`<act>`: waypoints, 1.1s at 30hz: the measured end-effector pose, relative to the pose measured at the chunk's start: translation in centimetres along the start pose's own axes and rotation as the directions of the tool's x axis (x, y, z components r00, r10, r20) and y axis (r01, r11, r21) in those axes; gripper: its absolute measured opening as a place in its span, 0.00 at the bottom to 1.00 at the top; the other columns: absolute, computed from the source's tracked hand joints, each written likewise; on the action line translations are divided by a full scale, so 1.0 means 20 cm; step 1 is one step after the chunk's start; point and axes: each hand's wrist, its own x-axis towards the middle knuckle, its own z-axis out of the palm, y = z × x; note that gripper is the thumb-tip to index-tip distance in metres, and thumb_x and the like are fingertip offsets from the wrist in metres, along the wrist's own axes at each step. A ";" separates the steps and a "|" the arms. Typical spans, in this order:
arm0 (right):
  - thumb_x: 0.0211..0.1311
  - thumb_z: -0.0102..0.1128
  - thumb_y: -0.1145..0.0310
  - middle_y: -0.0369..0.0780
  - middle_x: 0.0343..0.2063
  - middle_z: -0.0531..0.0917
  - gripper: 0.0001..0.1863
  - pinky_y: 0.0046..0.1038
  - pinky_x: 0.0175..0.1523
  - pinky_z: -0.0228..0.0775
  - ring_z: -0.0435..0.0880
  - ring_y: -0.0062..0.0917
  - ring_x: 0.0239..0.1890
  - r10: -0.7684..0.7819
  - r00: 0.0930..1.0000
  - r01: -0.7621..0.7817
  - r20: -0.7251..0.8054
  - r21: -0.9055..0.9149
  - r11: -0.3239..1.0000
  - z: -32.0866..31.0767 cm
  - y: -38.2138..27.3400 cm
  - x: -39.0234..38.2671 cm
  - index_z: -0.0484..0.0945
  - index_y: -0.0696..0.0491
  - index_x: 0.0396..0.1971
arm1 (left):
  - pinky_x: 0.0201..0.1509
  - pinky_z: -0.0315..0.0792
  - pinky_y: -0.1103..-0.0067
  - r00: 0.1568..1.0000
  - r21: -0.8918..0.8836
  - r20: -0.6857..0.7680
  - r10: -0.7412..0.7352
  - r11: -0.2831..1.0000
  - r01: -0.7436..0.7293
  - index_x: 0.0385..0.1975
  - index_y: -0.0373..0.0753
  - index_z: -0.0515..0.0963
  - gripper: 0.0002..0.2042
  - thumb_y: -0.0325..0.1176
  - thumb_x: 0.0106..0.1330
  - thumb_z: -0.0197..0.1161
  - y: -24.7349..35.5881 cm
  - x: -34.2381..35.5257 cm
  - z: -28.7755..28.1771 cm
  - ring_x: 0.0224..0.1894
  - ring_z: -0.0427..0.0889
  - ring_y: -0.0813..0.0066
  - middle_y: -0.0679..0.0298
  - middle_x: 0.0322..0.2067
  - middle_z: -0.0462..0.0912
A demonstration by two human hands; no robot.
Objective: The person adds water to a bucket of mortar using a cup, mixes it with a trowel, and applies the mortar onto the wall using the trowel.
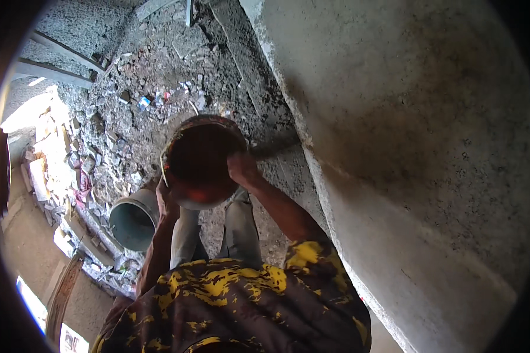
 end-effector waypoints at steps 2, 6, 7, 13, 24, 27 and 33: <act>0.55 0.56 0.63 0.45 0.28 0.78 0.09 0.39 0.32 0.73 0.80 0.40 0.29 -0.204 0.975 0.175 -0.093 -0.250 0.952 -0.06 -0.17 -0.01 0.73 0.53 0.30 | 0.33 0.66 0.83 0.999 -0.030 -0.043 0.028 0.999 -0.030 0.39 0.35 0.74 0.10 0.26 0.56 0.54 0.03 0.00 -0.08 0.30 0.68 0.84 0.72 0.29 0.73; 0.56 0.57 0.62 0.45 0.26 0.78 0.11 0.40 0.32 0.73 0.80 0.41 0.27 -0.151 0.937 0.159 -0.314 0.001 0.987 -0.19 -0.35 -0.28 0.73 0.53 0.33 | 0.33 0.67 0.82 0.997 -0.218 -0.041 0.065 0.973 -0.072 0.39 0.37 0.73 0.13 0.25 0.53 0.55 0.06 -0.05 -0.25 0.30 0.71 0.82 0.72 0.29 0.74; 0.55 0.59 0.62 0.45 0.27 0.79 0.14 0.39 0.33 0.74 0.80 0.40 0.29 -0.144 0.942 0.169 -0.303 0.055 0.984 -0.23 -0.43 -0.33 0.74 0.55 0.36 | 0.34 0.68 0.81 0.996 -0.277 -0.068 0.061 0.958 -0.078 0.39 0.37 0.73 0.13 0.25 0.52 0.56 0.08 -0.06 -0.28 0.31 0.73 0.81 0.70 0.30 0.76; 0.56 0.60 0.64 0.44 0.28 0.79 0.17 0.31 0.31 0.73 0.80 0.31 0.24 -0.384 0.893 0.445 -0.233 0.336 0.830 -0.41 -0.86 -0.50 0.74 0.59 0.41 | 0.35 0.72 0.80 0.989 -0.175 -0.147 -0.029 0.985 0.003 0.42 0.34 0.73 0.14 0.24 0.55 0.54 0.22 -0.20 -0.61 0.31 0.75 0.79 0.66 0.32 0.77; 0.65 0.53 0.58 0.28 0.16 0.68 0.12 0.24 0.21 0.59 0.67 0.15 0.17 0.527 0.760 -0.035 -0.381 0.785 0.618 -1.50 0.20 -1.08 0.75 0.53 0.33 | 0.46 0.70 0.79 0.879 -0.102 -0.474 0.059 0.987 -0.121 0.51 0.33 0.70 0.25 0.24 0.48 0.54 -0.14 -0.20 -0.90 0.41 0.75 0.75 0.60 0.43 0.77; 0.64 0.54 0.62 0.31 0.14 0.69 0.10 0.24 0.21 0.61 0.68 0.17 0.15 0.463 0.683 -0.226 -0.565 0.439 0.869 -1.51 -0.17 -1.38 0.76 0.53 0.32 | 0.41 0.69 0.80 0.945 0.147 -0.327 -0.001 0.988 0.052 0.48 0.32 0.71 0.23 0.24 0.48 0.53 0.07 -0.28 -0.86 0.37 0.74 0.76 0.63 0.38 0.77; 0.53 0.57 0.65 0.43 0.27 0.77 0.09 0.40 0.33 0.72 0.80 0.35 0.29 -0.185 0.868 0.138 -0.462 -0.132 0.982 -0.79 -0.49 -0.73 0.76 0.53 0.33 | 0.25 0.61 0.82 0.989 -0.011 -0.136 -0.054 0.999 0.053 0.39 0.34 0.73 0.15 0.22 0.48 0.52 0.24 -0.32 -0.47 0.24 0.65 0.86 0.72 0.25 0.71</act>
